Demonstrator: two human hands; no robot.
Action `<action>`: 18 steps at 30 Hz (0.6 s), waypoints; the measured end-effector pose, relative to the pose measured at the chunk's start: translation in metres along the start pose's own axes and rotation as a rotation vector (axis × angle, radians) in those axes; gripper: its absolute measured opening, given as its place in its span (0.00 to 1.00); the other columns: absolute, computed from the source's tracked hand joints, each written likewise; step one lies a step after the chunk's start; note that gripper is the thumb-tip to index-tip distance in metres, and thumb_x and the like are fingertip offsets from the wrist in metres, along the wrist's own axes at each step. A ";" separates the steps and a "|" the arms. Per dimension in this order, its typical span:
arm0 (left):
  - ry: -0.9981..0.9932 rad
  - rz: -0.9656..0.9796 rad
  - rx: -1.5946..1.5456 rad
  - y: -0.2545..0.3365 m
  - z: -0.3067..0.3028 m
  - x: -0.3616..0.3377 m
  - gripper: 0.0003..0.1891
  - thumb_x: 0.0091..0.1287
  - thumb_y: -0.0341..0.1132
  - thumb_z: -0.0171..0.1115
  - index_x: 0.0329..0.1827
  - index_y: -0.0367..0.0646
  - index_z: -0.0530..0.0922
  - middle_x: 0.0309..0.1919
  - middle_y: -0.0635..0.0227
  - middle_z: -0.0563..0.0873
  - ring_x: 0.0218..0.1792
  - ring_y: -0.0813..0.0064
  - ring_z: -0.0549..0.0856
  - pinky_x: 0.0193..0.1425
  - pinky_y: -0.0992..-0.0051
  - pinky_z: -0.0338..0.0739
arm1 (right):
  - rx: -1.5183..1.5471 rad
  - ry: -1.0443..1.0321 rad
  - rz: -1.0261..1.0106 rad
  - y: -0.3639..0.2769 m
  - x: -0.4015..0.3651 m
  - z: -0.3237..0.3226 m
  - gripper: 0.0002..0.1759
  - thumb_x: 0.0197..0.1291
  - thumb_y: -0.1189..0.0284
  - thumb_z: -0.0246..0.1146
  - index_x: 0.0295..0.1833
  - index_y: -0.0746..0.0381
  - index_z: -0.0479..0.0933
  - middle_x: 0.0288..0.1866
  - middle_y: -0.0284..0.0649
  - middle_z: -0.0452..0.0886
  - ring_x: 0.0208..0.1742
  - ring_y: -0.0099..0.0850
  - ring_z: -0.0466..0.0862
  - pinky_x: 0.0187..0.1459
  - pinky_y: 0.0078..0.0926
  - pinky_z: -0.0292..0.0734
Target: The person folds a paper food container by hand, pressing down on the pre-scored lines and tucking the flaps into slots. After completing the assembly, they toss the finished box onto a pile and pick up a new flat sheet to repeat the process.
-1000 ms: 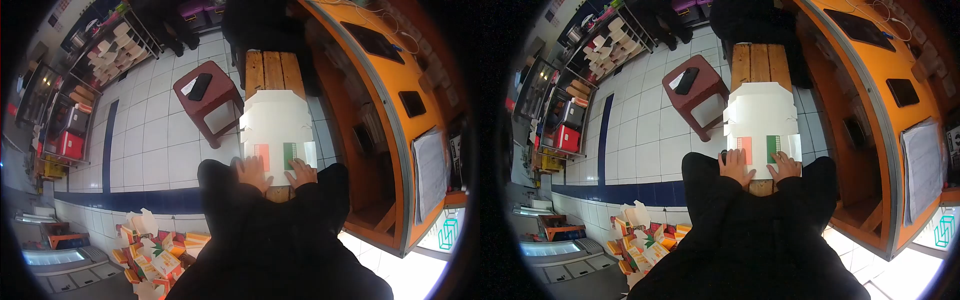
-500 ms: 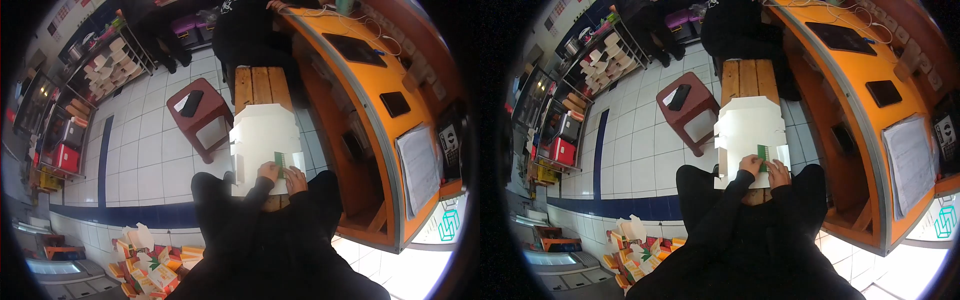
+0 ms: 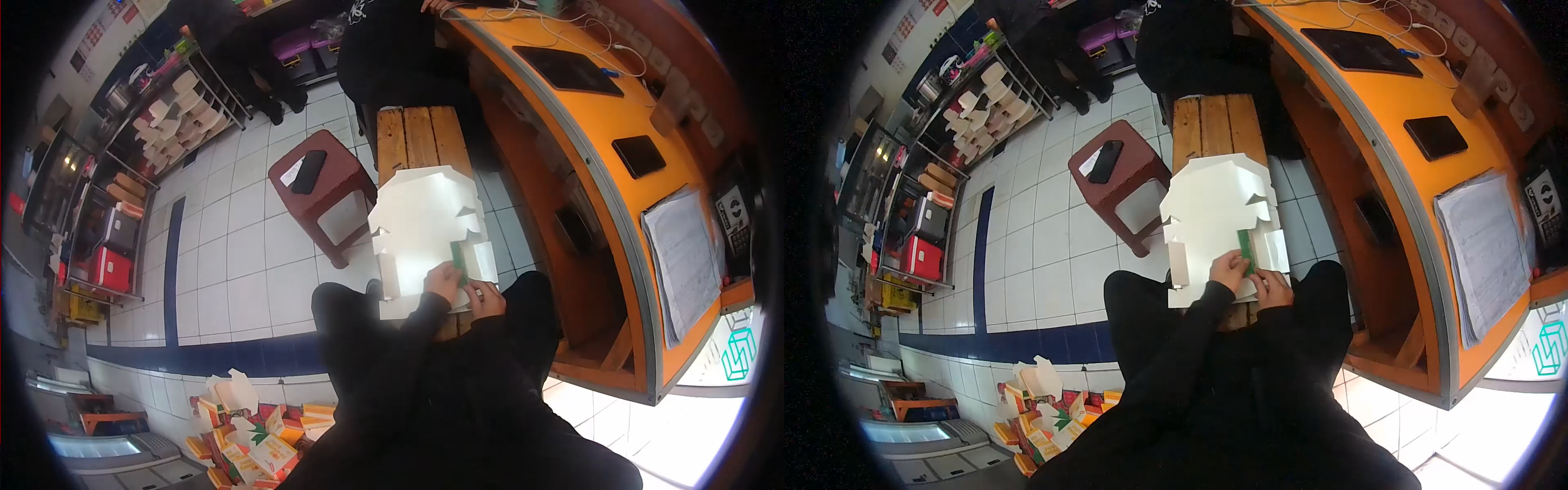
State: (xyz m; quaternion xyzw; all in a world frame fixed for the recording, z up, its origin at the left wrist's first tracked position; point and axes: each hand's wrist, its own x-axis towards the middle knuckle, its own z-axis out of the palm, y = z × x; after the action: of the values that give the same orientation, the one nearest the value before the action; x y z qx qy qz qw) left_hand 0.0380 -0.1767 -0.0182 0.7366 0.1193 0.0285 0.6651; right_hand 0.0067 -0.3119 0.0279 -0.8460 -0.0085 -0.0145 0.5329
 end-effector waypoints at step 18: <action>0.303 0.263 0.329 0.080 -0.072 -0.041 0.15 0.69 0.28 0.56 0.58 0.42 0.77 0.45 0.62 0.87 0.46 0.69 0.87 0.50 0.71 0.79 | -0.256 0.166 -0.064 0.055 0.013 0.014 0.15 0.65 0.65 0.62 0.50 0.63 0.79 0.40 0.48 0.83 0.38 0.42 0.84 0.40 0.37 0.78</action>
State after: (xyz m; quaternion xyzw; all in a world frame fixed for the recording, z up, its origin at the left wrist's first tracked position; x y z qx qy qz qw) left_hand -0.0049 -0.1220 0.0737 0.8315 0.1236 0.2050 0.5014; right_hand 0.0218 -0.3232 -0.0274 -0.9022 0.0105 -0.1024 0.4190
